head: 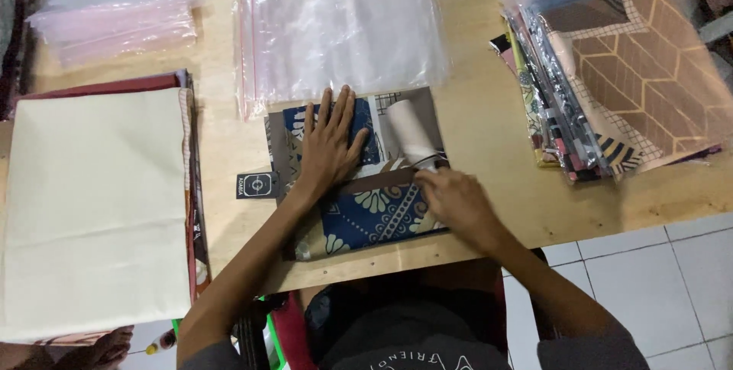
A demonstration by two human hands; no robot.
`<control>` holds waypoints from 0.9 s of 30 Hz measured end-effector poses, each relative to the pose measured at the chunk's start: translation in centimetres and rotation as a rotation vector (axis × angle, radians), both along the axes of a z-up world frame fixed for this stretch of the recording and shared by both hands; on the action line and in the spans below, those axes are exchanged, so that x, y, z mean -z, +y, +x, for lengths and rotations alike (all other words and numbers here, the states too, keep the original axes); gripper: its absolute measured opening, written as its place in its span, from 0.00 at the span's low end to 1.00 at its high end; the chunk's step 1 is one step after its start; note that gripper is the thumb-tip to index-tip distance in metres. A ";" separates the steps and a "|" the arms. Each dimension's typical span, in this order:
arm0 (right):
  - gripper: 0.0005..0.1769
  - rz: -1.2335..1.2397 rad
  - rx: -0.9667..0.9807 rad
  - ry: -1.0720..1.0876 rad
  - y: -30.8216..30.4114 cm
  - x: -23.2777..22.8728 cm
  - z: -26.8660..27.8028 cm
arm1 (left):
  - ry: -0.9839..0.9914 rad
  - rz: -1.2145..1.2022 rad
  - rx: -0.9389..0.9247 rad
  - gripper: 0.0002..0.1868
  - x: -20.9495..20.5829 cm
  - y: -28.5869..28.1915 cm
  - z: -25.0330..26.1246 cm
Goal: The person uses a lint roller to clean pieces of folded patterned fabric before placing one piece into a clear plastic bag and smoothing it out.
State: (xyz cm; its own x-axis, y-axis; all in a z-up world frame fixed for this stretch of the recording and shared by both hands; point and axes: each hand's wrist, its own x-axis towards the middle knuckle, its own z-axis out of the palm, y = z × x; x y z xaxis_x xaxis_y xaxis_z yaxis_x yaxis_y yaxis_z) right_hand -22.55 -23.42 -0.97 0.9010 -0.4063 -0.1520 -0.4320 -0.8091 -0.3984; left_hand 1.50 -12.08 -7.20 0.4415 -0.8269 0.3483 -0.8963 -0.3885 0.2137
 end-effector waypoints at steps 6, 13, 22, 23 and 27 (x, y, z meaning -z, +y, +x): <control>0.13 0.059 0.141 -0.166 -3.6 -1.7 -1.6 | -0.071 -0.068 0.049 0.35 0.3 -0.1 0.3; 0.23 -0.115 -0.097 -0.538 -4.5 0.8 2.7 | 0.023 -0.162 0.476 0.38 -5.2 7.2 -6.3; 0.19 -0.464 -0.536 -0.466 -4.6 9.7 15.9 | 0.090 0.048 0.395 0.38 -4.0 10.7 -7.1; 0.19 -0.420 -0.521 -0.447 -4.8 8.6 16.9 | 0.099 0.040 0.389 0.39 -4.0 10.6 -7.2; 0.21 -0.465 -0.490 -0.450 -5.2 6.8 19.5 | 0.130 0.067 0.390 0.38 -4.6 10.6 -7.3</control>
State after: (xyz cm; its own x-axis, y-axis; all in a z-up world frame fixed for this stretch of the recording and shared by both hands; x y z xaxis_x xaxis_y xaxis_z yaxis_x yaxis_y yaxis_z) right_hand -3.03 -28.62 -7.75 0.9274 0.1177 0.3550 0.1357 -0.9904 -0.0260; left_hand -5.77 -1.44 -2.61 0.1275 -0.9599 0.2498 -0.9462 -0.0422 0.3209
